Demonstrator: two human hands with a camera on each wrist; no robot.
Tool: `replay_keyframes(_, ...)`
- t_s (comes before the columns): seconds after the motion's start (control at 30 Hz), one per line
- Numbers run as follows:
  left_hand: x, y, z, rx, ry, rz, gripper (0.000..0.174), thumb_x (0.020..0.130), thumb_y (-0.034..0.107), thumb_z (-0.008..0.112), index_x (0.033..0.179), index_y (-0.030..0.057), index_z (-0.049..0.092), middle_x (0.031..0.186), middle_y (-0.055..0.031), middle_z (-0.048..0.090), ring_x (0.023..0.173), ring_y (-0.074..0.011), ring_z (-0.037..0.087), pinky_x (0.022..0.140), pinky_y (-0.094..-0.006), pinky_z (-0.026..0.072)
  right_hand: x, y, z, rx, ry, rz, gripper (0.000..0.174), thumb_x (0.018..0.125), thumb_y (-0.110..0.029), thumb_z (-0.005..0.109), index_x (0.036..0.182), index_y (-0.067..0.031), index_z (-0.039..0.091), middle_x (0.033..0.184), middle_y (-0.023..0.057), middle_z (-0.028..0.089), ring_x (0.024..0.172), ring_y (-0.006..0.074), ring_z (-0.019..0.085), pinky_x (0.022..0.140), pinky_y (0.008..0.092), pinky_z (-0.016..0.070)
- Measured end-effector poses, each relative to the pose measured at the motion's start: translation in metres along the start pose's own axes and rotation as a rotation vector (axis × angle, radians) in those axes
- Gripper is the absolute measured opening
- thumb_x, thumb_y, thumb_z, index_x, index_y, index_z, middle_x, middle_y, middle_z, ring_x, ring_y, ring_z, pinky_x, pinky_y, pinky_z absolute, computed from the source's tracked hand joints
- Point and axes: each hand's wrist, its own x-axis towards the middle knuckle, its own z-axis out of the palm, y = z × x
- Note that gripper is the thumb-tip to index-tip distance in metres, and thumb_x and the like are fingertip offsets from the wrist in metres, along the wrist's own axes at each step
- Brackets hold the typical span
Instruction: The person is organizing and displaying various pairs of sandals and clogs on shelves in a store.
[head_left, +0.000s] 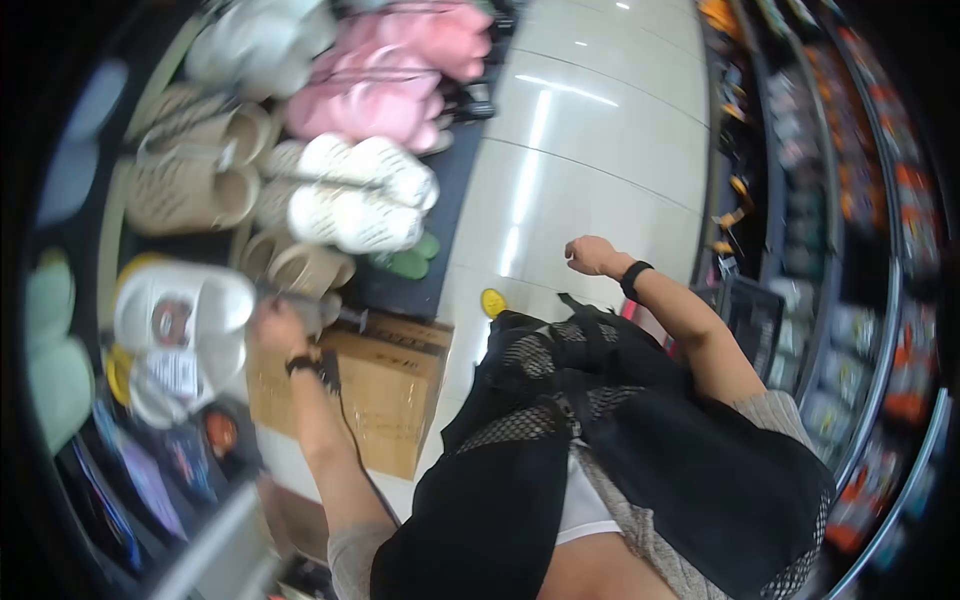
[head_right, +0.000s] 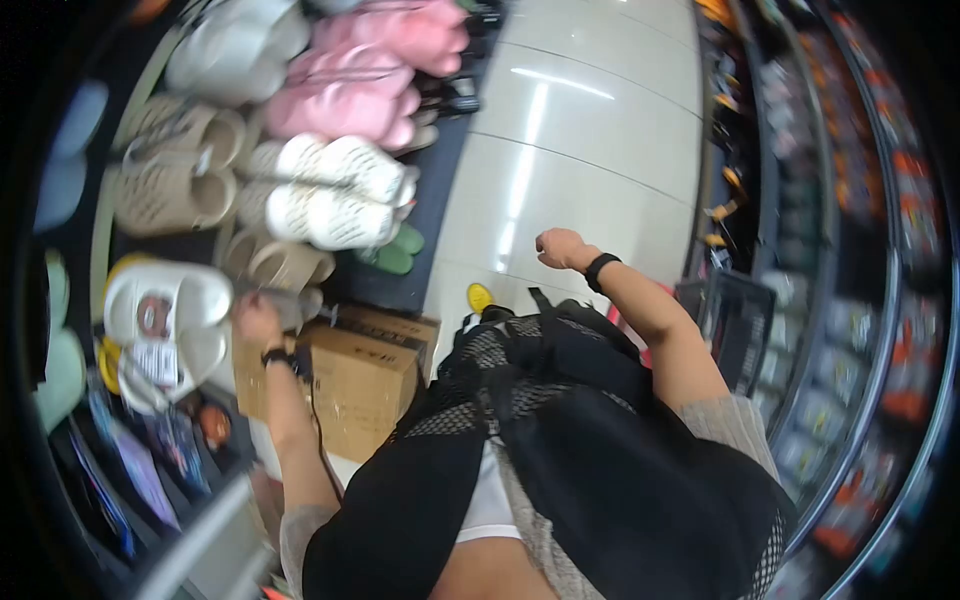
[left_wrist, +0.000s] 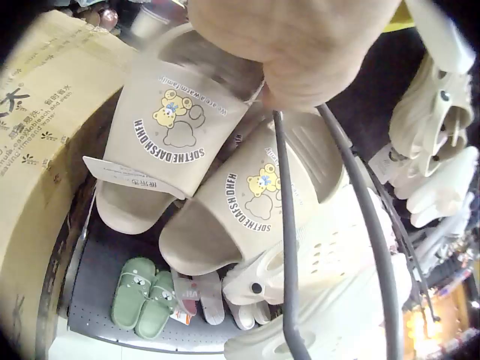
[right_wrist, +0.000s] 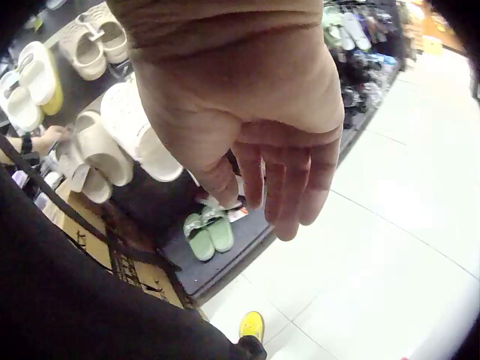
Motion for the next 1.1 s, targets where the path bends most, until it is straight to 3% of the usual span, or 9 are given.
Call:
replay_keyframes(0.03,-0.005,-0.001,0.001,0.04,0.116,0.077,0.027,0.079,0.028,0.06,0.101,0.0133,0.066,0.103,-0.0118,0.064,0.097,-0.0344,0.056,0.085,-0.0471,0.0436,-0.019,0.017,0.006,0.048,0.03,0.057,0.026,0.075,-0.023,0.058,0.095,-0.0086,0.068,0.093,0.0139,0.068,0.091,0.0321,0.063,0.079,0.0428,0.0506)
replay_keyframes(0.17,-0.025,0.01,0.004,-0.053,0.257,-0.13,0.033,0.075,0.02,0.064,0.106,0.0094,0.061,0.112,-0.019,0.055,0.11,-0.0375,0.048,0.092,-0.0491,0.0393,-0.093,0.085,0.047,0.228,0.219,0.263,0.024,0.075,-0.022,0.056,0.09,-0.0081,0.069,0.092,0.0151,0.067,0.087,0.0331,0.064,0.077,0.0433,0.0506)
replay_keyframes(0.23,-0.036,0.037,-0.012,-0.146,0.496,-0.014,0.032,0.074,0.015,0.064,0.105,0.0065,0.06,0.117,-0.0193,0.052,0.112,-0.0372,0.046,0.095,-0.0505,0.0374,-0.14,0.109,0.066,0.318,0.33,0.339,0.022,0.077,-0.019,0.054,0.089,-0.0078,0.069,0.089,0.0158,0.067,0.085,0.0336,0.064,0.076,0.0429,0.0507)
replay_keyframes(0.33,-0.047,0.101,-0.045,-0.219,0.538,0.008,0.029,0.075,0.013,0.063,0.103,0.0061,0.06,0.12,-0.0201,0.049,0.114,-0.0371,0.045,0.095,-0.0506,0.0368,-0.202,0.136,0.092,0.454,0.873,0.447,0.018,0.082,-0.012,0.052,0.089,-0.007,0.067,0.089,0.0127,0.066,0.082,0.0317,0.063,0.073,0.0404,0.0499)
replay_keyframes(0.43,-0.071,0.176,-0.072,-0.297,0.585,0.095,0.03,0.077,0.015,0.06,0.105,0.0033,0.058,0.12,-0.0194,0.049,0.115,-0.0371,0.045,0.095,-0.0514,0.0355,-0.263,0.161,0.107,0.548,1.128,0.64,0.017,0.082,-0.013,0.053,0.089,-0.0067,0.067,0.089,0.0126,0.066,0.082,0.0313,0.063,0.073,0.0392,0.0498)
replay_keyframes(0.53,-0.109,0.267,-0.098,-0.455,0.413,0.346,0.036,0.077,0.009,0.056,0.111,-0.0012,0.055,0.117,-0.0198,0.051,0.113,-0.0359,0.045,0.096,-0.0489,0.0348,-0.314,0.207,0.148,0.634,1.229,0.818,0.02,0.081,-0.019,0.056,0.095,-0.0089,0.065,0.094,0.0118,0.065,0.086,0.0322,0.062,0.076,0.0412,0.0493)
replay_keyframes(0.6,-0.133,0.318,-0.088,-0.713,0.116,0.256,0.037,0.079,0.003,0.053,0.116,-0.0037,0.052,0.112,-0.018,0.056,0.106,-0.0284,0.053,0.091,-0.0401,0.0417,-0.345,0.227,0.176,0.71,1.192,0.93,0.025,0.079,-0.022,0.059,0.1,-0.0092,0.064,0.099,0.0121,0.064,0.091,0.0317,0.062,0.078,0.0412,0.0488)
replay_keyframes(0.8,-0.207,0.452,-0.094,-0.837,-0.518,0.712,0.027,0.089,0.005,0.054,0.115,-0.0008,0.053,0.102,-0.0095,0.059,0.085,-0.0163,0.059,0.073,-0.0268,0.0487,-0.376,0.247,0.239,0.685,0.787,0.903,0.071,0.067,-0.034,0.07,0.127,-0.005,0.046,0.119,0.0209,0.053,0.112,0.0376,0.051,0.094,0.0434,0.0432)
replay_keyframes(1.1,-0.26,0.552,-0.127,-0.581,-0.758,1.194,0.019,0.082,0.002,0.058,0.102,0.0051,0.058,0.088,-0.0118,0.061,0.075,-0.025,0.063,0.068,-0.0344,0.0498,-0.356,0.246,0.249,0.58,0.851,0.932,0.047,0.073,-0.013,0.059,0.119,-0.0055,0.05,0.114,0.0202,0.055,0.108,0.0391,0.053,0.086,0.0469,0.0451)
